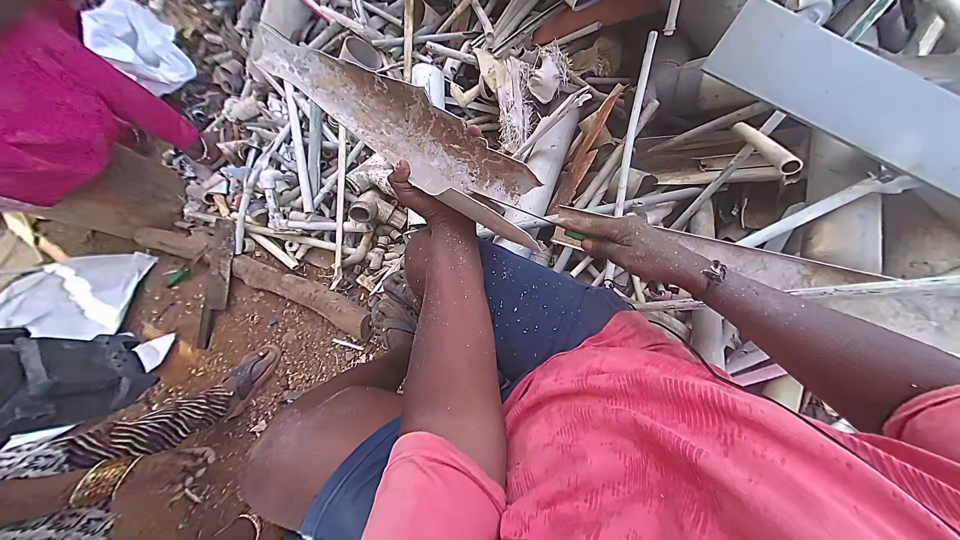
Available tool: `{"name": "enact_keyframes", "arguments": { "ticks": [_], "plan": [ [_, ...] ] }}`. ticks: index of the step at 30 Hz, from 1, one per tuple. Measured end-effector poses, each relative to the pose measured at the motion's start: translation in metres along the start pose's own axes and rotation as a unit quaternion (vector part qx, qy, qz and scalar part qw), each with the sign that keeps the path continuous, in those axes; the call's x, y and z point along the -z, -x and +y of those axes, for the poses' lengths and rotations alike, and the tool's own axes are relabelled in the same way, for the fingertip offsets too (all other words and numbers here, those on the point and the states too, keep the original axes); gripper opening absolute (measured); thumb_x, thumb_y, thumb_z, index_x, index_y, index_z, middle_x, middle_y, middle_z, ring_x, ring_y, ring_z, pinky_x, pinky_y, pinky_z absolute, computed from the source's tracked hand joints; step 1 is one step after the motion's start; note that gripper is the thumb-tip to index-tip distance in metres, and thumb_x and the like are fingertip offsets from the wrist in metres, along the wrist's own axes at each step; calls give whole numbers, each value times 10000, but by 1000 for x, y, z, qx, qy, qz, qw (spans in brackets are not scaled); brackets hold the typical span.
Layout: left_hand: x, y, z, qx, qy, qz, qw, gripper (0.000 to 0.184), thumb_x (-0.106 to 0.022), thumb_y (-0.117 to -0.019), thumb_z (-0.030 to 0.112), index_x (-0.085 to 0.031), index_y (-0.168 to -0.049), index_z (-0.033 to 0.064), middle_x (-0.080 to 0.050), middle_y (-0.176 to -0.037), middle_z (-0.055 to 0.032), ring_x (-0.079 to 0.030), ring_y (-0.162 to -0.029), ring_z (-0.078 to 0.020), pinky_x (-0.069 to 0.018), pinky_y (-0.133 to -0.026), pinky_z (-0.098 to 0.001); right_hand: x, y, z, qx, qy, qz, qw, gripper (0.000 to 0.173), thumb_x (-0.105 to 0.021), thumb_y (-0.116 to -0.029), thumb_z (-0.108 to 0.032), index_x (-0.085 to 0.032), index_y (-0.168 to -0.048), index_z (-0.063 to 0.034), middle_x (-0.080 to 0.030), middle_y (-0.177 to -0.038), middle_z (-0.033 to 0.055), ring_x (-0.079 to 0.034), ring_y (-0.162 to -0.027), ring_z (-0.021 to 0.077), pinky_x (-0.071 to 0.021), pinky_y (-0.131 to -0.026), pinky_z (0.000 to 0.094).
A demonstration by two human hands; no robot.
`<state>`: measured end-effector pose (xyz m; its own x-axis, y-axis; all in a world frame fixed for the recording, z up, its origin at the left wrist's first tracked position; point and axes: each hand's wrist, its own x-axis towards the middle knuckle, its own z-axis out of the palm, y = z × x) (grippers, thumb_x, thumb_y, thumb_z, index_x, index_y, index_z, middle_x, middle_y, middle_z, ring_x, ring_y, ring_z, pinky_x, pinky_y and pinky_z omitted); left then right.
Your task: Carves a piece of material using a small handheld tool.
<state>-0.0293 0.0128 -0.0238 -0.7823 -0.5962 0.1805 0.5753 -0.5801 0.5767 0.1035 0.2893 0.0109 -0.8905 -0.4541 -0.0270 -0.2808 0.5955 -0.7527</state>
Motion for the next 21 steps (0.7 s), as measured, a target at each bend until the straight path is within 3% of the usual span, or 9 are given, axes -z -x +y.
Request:
{"name": "enact_keyframes", "arguments": {
  "ticks": [2,4,5,9,10,13,17,19,21],
  "plan": [
    [-6,6,0,17,15,6,1000,210,-326,-1010,141,-517,-1065,73,-647,-961,-70,-669,-945,-140,-580,-851,-362,-10,-4,-1,36,82,80,993,410,-511,-1063,-156,-607,-1460,-193,-736,-1035,111,-698,-874,251,-555,-775,476],
    [-13,9,0,37,16,0,999,222,-319,-1021,166,-504,-1105,77,-636,-1005,-73,-660,-980,-148,-573,-873,-370,-16,-7,0,47,69,47,995,416,-511,-1068,-173,-593,-1474,-208,-735,-1170,86,-703,-1028,224,-555,-919,453],
    [-13,10,1,58,26,-7,998,251,-319,-1010,202,-495,-1140,79,-633,-1048,-91,-655,-1020,-174,-566,-897,-409,-17,-8,1,45,50,16,998,406,-517,-1072,-200,-600,-1468,-227,-740,-1169,66,-701,-1031,200,-551,-924,439],
    [-11,8,-1,84,51,-9,995,319,-320,-986,266,-482,-1184,77,-624,-1109,-122,-645,-1075,-215,-552,-923,-476,-12,-21,1,8,146,78,986,423,-499,-1077,-216,-574,-1488,-273,-691,-995,139,-676,-870,324,-534,-722,530],
    [-13,9,-3,82,50,-9,995,292,-320,-988,255,-485,-1159,84,-630,-1082,-113,-654,-1053,-206,-562,-906,-464,-15,-23,0,5,150,79,985,428,-494,-1079,-220,-562,-1498,-274,-688,-1006,138,-675,-884,322,-536,-732,527],
    [-11,8,-5,94,51,-16,994,312,-342,-981,276,-490,-1175,81,-626,-1108,-119,-644,-1080,-219,-549,-927,-479,-25,-24,-3,30,75,3,997,407,-492,-1083,-222,-584,-1479,-234,-726,-1203,102,-689,-1094,254,-526,-955,483],
    [-17,11,-1,115,56,3,992,339,-311,-990,307,-483,-1187,91,-625,-1119,-120,-644,-1084,-219,-549,-919,-499,-15,-32,-2,-23,174,56,983,465,-470,-1082,-243,-505,-1530,-364,-682,-1011,146,-674,-888,337,-534,-739,543],
    [-19,11,-2,131,57,19,990,359,-323,-981,336,-480,-1196,95,-621,-1139,-127,-639,-1103,-239,-543,-927,-526,-16,-21,-5,-7,163,41,986,463,-523,-1069,-195,-535,-1518,-307,-698,-1017,160,-683,-877,339,-547,-735,536],
    [-13,6,-4,139,59,31,988,423,-331,-962,375,-476,-1234,85,-604,-1205,-154,-612,-1164,-276,-510,-963,-581,-16,-10,2,6,180,3,984,471,-528,-1064,-208,-532,-1515,-342,-682,-956,108,-666,-801,279,-548,-685,482]
  ]
}}
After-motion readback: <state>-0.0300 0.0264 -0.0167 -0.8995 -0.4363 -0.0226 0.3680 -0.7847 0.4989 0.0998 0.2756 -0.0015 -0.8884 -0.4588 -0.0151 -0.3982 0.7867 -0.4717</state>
